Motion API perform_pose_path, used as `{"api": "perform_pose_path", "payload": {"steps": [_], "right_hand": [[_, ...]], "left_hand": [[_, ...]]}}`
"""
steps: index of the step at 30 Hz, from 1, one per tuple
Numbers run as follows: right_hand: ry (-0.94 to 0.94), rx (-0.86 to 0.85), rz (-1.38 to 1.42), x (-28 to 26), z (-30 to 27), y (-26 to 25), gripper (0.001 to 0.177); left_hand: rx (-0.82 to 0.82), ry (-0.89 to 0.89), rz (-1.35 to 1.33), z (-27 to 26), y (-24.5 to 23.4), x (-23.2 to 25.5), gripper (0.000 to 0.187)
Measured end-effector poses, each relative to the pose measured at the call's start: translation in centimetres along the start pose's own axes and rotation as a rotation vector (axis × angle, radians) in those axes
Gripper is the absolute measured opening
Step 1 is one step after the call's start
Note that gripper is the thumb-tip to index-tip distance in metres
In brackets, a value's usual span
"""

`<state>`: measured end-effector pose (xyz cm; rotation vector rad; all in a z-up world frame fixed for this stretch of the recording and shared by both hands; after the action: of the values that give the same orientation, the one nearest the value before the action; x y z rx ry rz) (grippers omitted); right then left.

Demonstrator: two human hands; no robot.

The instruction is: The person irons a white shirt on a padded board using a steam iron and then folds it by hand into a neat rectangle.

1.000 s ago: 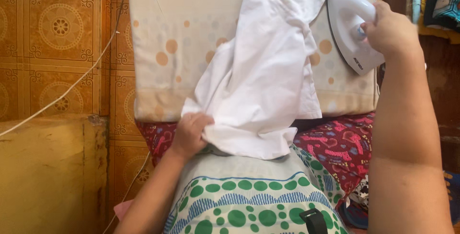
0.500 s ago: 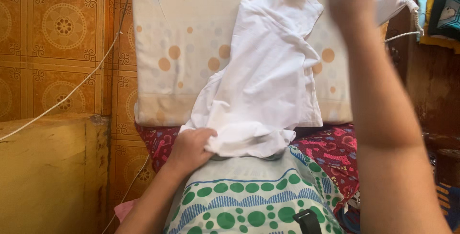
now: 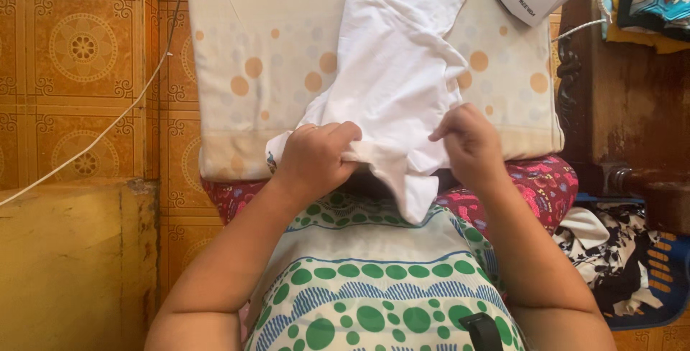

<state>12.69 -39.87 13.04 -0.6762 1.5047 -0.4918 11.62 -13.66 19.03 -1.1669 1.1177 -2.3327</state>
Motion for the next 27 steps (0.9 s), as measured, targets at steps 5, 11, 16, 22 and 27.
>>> {"api": "perform_pose_path", "payload": {"steps": [5, 11, 16, 22, 27], "right_hand": [[-0.153, -0.288, 0.376, -5.1, -3.6, 0.6, 0.069], [-0.098, 0.274, -0.183, -2.9, -2.3, 1.4, 0.041], [-0.180, 0.531, -0.298, 0.6, -4.5, -5.8, 0.011], [-0.284, 0.673, -0.456, -2.9, -12.1, -13.6, 0.007], [-0.279, 0.656, -0.549, -3.7, -15.3, -16.8, 0.006]], "left_hand": [[-0.067, -0.051, -0.020, 1.4, 1.5, 1.8, 0.022], [-0.119, -0.055, 0.019, 0.4, 0.2, 4.6, 0.016], [-0.098, -0.054, 0.143, -2.6, -3.3, 4.4, 0.020], [0.164, -0.045, 0.382, -5.9, -11.6, 5.7, 0.018], [0.367, -0.089, 0.489, -10.4, -17.3, 8.2, 0.005]]}}
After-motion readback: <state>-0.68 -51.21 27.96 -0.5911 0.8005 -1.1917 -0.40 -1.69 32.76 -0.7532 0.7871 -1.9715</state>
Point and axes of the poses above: each hand's wrist, its own z-axis towards the middle knuckle, its own y-axis out of the palm, x = y × z, the point moved 4 cm from there along z, towards the middle knuckle, and after that the axes turned 12 degrees about y, right-handed, at the moved point
